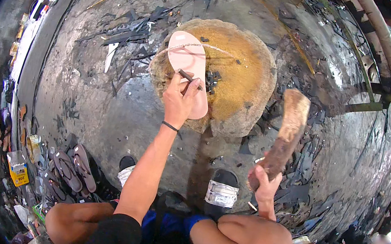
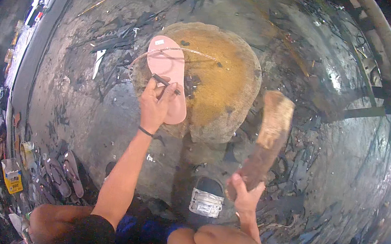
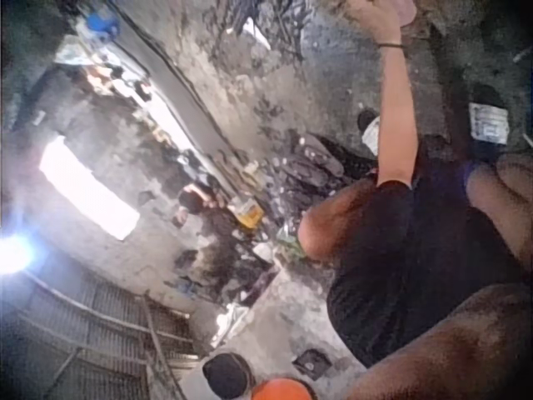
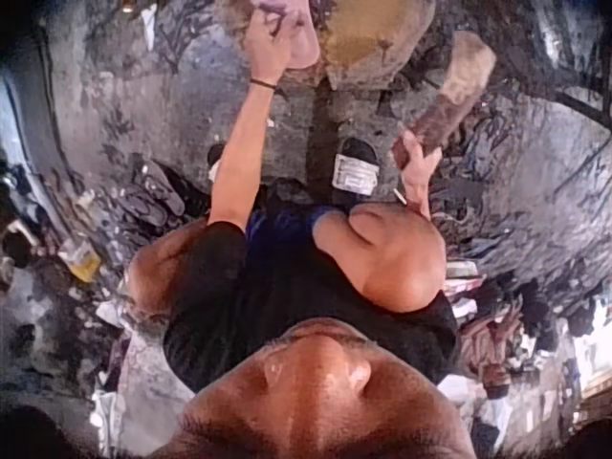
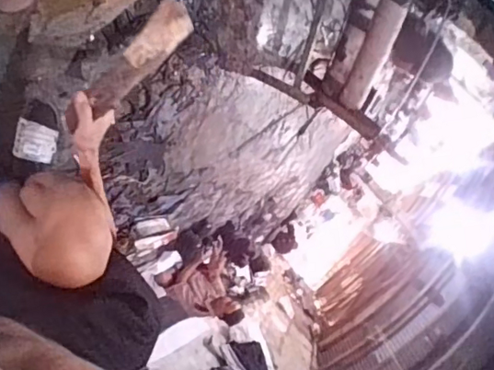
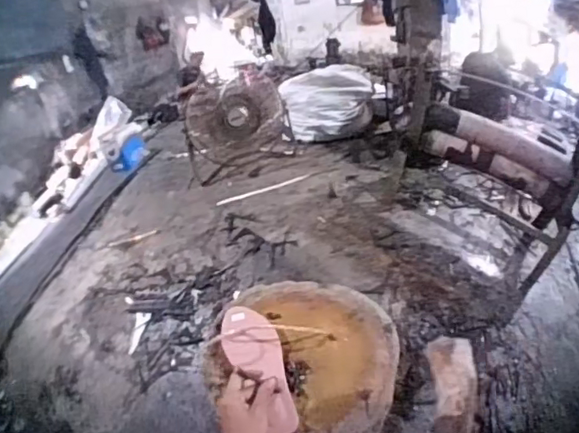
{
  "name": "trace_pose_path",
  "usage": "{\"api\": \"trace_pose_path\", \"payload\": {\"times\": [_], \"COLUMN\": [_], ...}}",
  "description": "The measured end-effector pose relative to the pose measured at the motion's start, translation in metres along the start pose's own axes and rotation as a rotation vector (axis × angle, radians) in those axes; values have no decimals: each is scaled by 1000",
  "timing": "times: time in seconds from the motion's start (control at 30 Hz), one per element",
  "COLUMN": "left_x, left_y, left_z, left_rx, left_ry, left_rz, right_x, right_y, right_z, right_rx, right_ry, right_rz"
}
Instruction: The person sits on the floor in a cluttered workshop and repairs flip-flops by hand. They attach straps to the soles, adjust the fit, and use a hammer to secure components on a wooden block.
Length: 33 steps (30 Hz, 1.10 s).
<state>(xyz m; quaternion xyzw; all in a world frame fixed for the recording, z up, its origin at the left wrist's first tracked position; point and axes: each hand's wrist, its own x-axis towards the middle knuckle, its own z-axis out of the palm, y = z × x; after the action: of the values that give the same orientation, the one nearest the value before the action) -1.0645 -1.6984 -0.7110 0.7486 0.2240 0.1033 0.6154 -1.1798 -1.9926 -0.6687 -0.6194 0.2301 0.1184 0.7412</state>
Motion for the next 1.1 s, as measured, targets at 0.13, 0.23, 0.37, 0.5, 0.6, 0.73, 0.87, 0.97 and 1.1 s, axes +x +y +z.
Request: {"api": "trace_pose_path", "payload": {"times": [0.13,0.23,0.37,0.5,0.6,0.73,0.87,0.97,1.1], "left_x": [-5,2,-1,-4,-1,2,0,1,5], "left_y": [6,2,2,-1,-14,-21,-24,-47,-14], "left_z": [3,3,11,11,13,9,-1,-4,0], "left_rx": [123,134,40,392,438,420,534,691,515], "left_ry": [40,86,105,106,98,147,83,-99,-47], "left_rz": [55,144,126,309,398,500,415,426,479], "right_x": [1,7,10,17,18,24,49,64,46], "right_y": [-11,-14,-24,-42,-71,-136,-112,-33,-44], "right_z": [17,31,58,73,84,104,109,82,77], "right_rx": [-117,-220,-300,-458,-208,181,85,-689,-148], "right_ry": [-186,-267,-312,-363,-369,-439,-400,-574,-653], "right_rz": [10,62,15,-44,-89,-713,-960,-176,51]}}
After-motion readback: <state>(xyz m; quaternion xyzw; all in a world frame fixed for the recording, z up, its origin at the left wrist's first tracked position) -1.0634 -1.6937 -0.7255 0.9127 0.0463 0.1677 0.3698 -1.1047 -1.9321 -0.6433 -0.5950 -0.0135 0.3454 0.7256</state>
